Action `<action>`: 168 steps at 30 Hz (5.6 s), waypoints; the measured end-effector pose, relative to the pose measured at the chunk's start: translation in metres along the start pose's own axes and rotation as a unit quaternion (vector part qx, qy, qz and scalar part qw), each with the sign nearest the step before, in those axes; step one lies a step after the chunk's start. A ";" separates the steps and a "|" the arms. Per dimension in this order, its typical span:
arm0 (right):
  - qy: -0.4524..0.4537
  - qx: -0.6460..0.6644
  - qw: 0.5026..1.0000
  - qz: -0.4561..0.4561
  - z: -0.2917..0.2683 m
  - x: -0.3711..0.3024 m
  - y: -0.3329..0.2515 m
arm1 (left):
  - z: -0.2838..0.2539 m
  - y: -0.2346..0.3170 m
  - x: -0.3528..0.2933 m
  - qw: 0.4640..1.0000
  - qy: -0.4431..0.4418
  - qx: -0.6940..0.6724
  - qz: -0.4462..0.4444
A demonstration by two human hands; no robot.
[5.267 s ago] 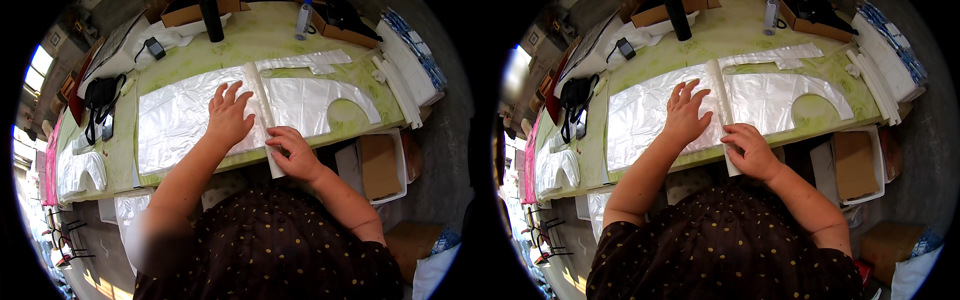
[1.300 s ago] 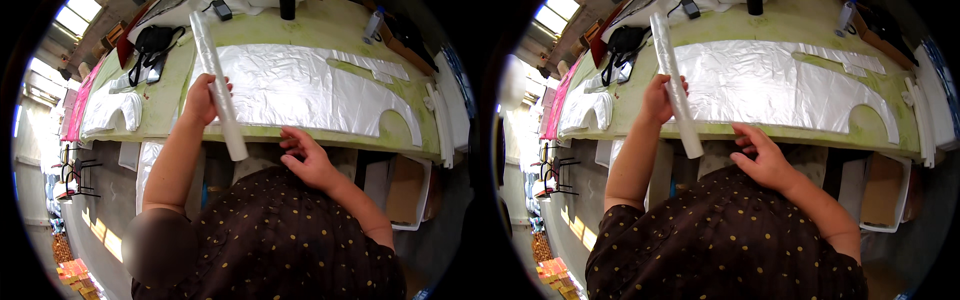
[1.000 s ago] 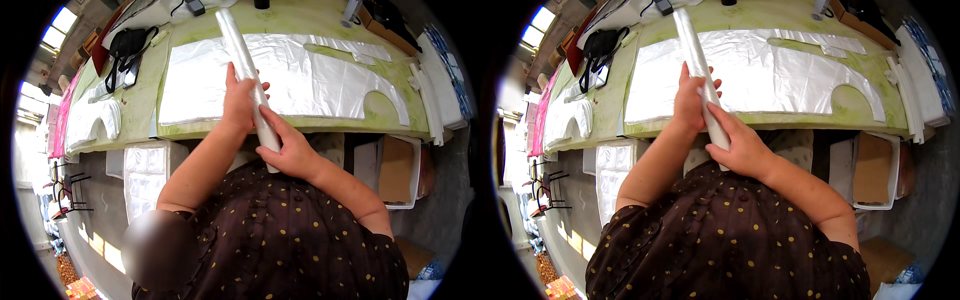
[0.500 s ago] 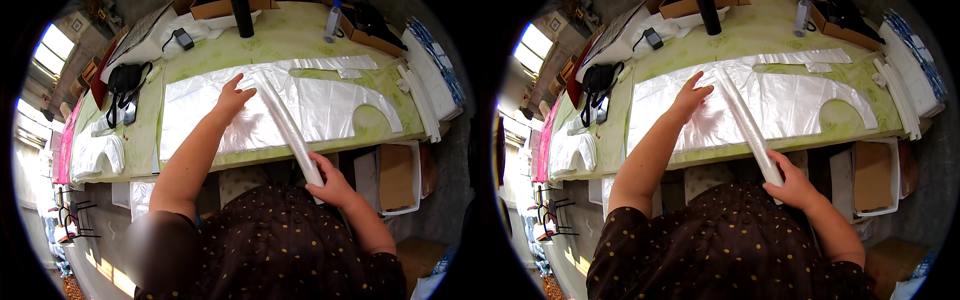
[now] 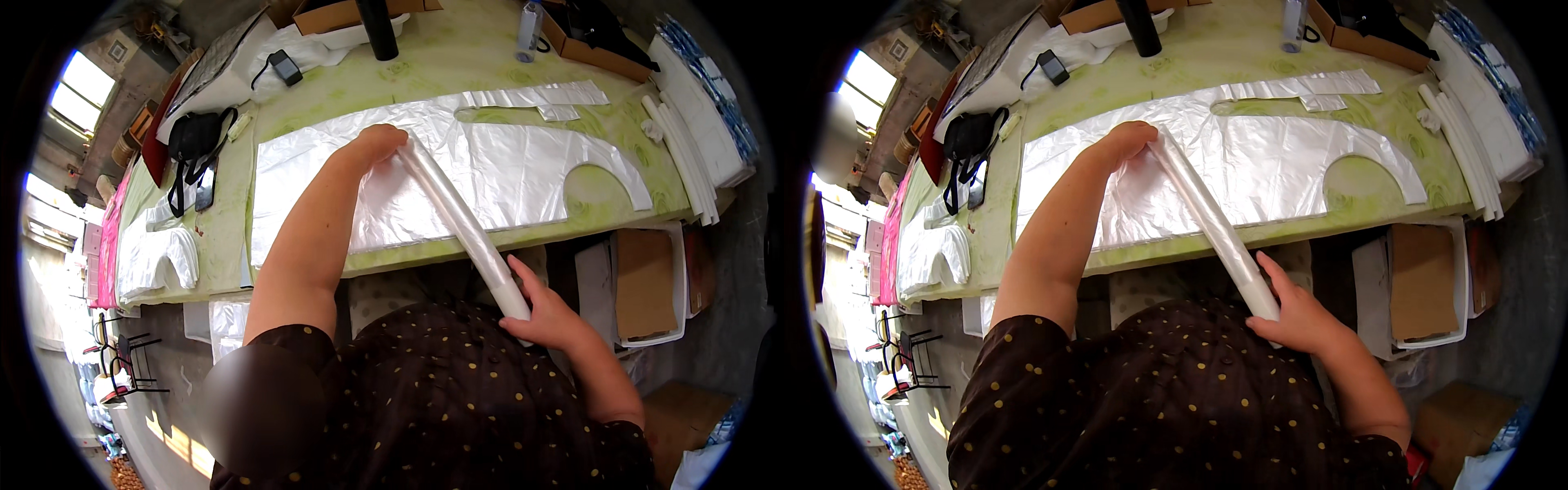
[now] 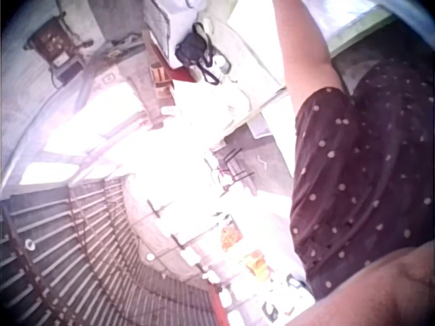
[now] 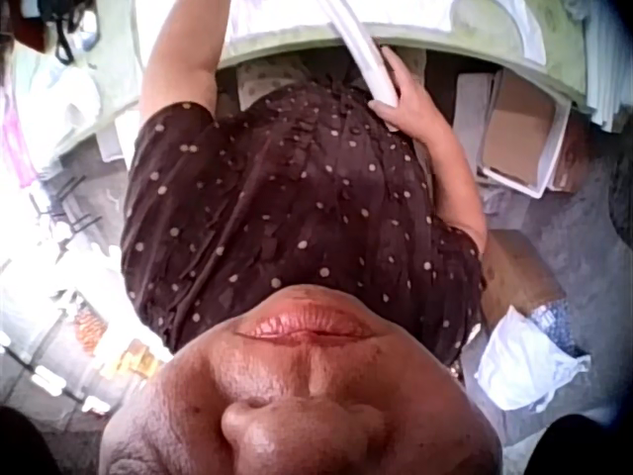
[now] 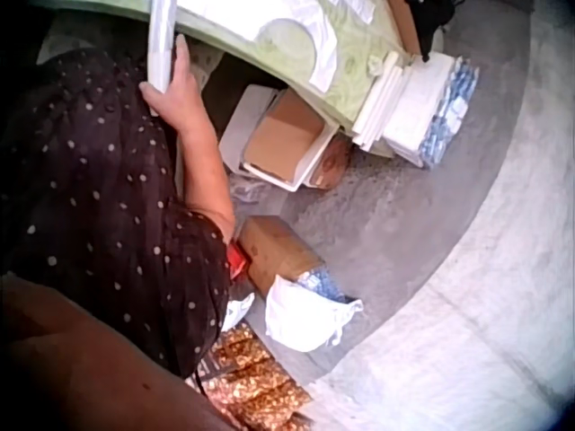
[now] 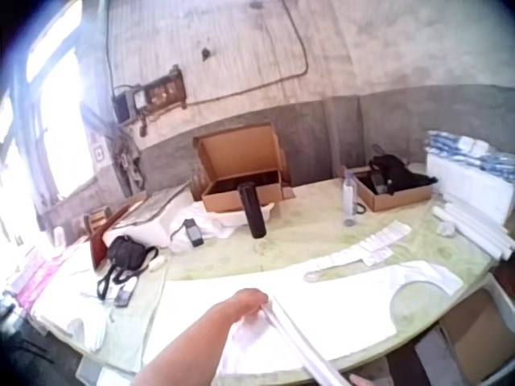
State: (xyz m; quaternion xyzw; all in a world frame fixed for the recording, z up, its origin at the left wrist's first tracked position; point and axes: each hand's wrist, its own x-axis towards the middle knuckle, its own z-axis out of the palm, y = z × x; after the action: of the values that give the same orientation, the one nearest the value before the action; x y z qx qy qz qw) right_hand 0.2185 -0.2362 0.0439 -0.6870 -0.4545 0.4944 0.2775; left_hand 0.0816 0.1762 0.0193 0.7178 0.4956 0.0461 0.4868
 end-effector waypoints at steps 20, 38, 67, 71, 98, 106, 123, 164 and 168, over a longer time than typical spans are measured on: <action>0.079 0.048 0.973 0.213 -0.026 -0.162 0.169 | 0.025 -0.010 -0.039 0.894 0.267 0.180 0.311; 0.223 -0.417 0.874 -0.114 -0.118 0.115 -0.007 | 0.084 -0.061 -0.177 0.774 0.035 0.350 0.527; 0.161 0.018 0.969 -0.185 0.018 0.139 -0.044 | 0.089 -0.070 -0.168 0.920 0.129 0.020 0.369; 0.112 -0.042 0.993 -0.025 0.002 0.165 -0.068 | 0.078 -0.049 -0.169 0.975 0.051 -0.006 0.214; 0.072 -0.074 0.994 -0.033 0.009 0.139 -0.064 | 0.080 -0.046 -0.165 0.836 0.073 0.383 0.385; 0.039 -0.025 0.998 -0.053 0.027 0.108 -0.054 | 0.080 -0.068 -0.187 0.812 0.080 0.420 0.398; 0.076 0.126 0.981 -0.129 0.041 0.095 -0.028 | 0.062 -0.078 -0.187 0.863 0.121 0.321 0.370; 0.188 -0.301 0.837 -0.416 0.000 0.113 -0.023 | 0.081 -0.058 -0.177 0.876 0.063 0.234 0.418; 0.164 -0.310 0.822 -0.449 -0.009 0.122 -0.028 | 0.083 -0.061 -0.168 0.885 0.087 0.189 0.417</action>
State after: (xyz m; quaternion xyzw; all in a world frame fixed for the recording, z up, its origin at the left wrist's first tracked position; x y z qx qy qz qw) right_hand 0.2289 -0.1138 0.0176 -0.5280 -0.7894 0.0285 0.3119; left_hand 0.0022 -0.0029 0.0002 0.9299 0.1903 0.2119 0.2327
